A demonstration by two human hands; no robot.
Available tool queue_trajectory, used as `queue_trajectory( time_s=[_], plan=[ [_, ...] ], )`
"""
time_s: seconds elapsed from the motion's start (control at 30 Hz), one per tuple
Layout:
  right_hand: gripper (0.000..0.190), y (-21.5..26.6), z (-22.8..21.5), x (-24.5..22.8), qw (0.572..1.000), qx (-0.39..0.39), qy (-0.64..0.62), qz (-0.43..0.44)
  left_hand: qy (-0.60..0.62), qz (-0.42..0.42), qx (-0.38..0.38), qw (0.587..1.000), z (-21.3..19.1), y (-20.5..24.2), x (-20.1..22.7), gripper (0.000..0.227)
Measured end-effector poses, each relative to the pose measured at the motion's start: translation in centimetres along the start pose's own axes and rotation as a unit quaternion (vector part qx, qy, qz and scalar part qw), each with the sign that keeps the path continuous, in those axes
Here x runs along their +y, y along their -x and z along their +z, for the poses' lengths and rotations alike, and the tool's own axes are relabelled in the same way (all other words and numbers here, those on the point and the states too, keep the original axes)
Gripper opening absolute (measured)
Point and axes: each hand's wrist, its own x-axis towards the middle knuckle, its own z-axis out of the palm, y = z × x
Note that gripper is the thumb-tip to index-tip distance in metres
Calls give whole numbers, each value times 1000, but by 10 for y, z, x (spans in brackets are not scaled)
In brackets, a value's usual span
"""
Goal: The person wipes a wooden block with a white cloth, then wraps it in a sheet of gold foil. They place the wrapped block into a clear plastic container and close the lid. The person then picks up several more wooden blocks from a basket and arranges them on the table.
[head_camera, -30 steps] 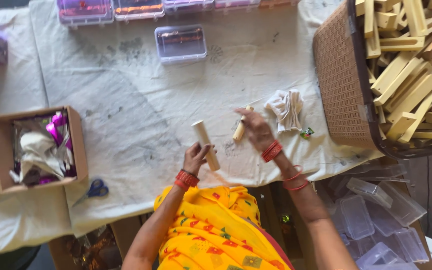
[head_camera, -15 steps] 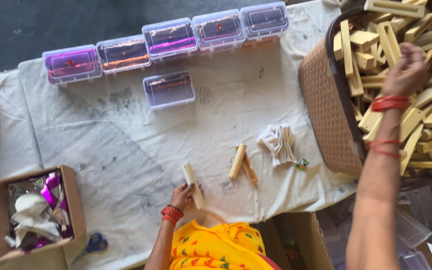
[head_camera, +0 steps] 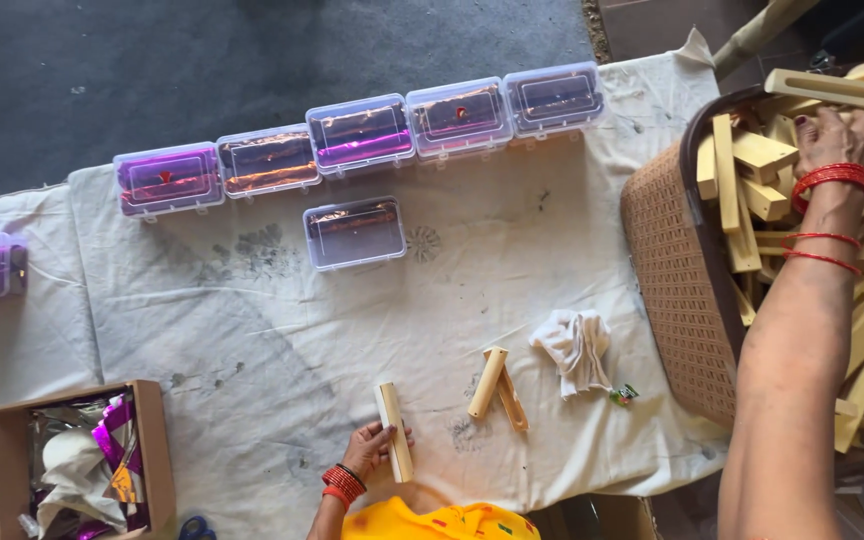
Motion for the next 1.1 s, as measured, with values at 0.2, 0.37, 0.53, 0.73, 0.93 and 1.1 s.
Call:
queue_trajectory(
  time_s=[0.2, 0.37, 0.53, 0.73, 0.93, 1.1],
  plan=[
    [21, -22, 78, 88, 996, 80, -35, 27, -1, -3, 6, 1000, 7, 7, 0, 32],
    [8, 65, -2, 67, 983, 172, -35, -50, -12, 2, 5, 1000, 14, 10, 9, 35],
    [6, 91, 6, 109, 963, 253, -43, -81, -13, 7, 2, 1000, 9, 4, 1, 34],
    [11, 69, -26, 83, 957, 258, -97, -90, -12, 14, 8, 1000, 12, 8, 6, 33],
    [18, 33, -93, -23, 949, 250, -152, -115, -17, 7, 17, 1000, 12, 7, 4, 34],
    [23, -32, -33, -12, 942, 240, -194, -133, -11, 3, 18, 1000, 10, 5, 1, 35]
  ],
)
